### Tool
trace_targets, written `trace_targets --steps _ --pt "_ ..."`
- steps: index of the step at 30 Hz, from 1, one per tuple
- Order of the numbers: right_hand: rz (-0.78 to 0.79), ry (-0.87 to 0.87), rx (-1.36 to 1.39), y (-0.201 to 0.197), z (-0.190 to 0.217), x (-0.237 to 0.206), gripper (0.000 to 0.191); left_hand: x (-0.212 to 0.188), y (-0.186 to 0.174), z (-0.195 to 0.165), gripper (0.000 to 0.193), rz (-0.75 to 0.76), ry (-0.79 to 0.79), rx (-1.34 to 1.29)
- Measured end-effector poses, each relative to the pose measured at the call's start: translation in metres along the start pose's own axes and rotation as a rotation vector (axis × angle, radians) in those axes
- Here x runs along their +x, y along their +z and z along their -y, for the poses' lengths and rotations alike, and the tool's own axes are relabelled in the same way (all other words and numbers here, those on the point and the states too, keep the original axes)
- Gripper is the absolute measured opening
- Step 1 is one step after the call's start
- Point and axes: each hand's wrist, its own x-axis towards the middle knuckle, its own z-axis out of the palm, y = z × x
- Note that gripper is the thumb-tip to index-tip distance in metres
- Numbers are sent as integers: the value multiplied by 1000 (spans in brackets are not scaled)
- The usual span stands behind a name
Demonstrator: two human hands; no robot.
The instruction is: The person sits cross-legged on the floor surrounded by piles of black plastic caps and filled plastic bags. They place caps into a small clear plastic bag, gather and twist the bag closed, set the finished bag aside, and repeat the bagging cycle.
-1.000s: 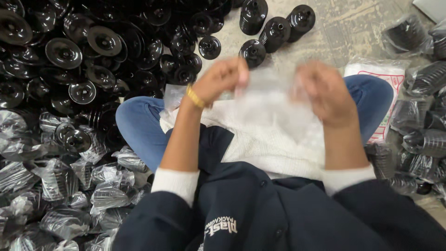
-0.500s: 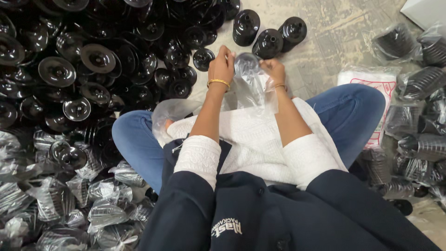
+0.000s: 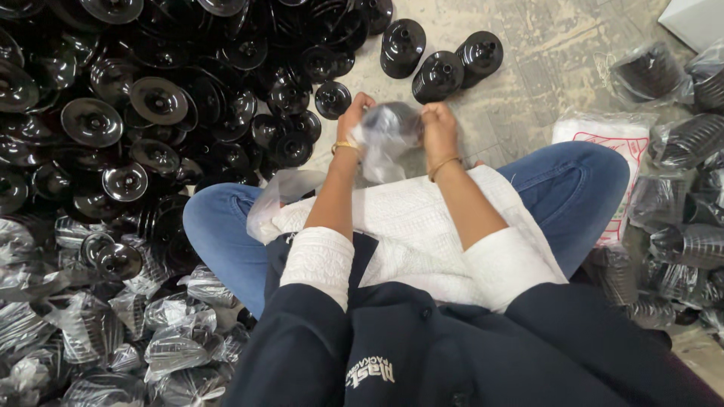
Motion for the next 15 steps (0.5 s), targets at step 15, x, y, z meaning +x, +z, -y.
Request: trace_targets --steps 15 --pt "806 -108 -364 -27 108 -53 27 16 -59 -85 22 333 199 -128"
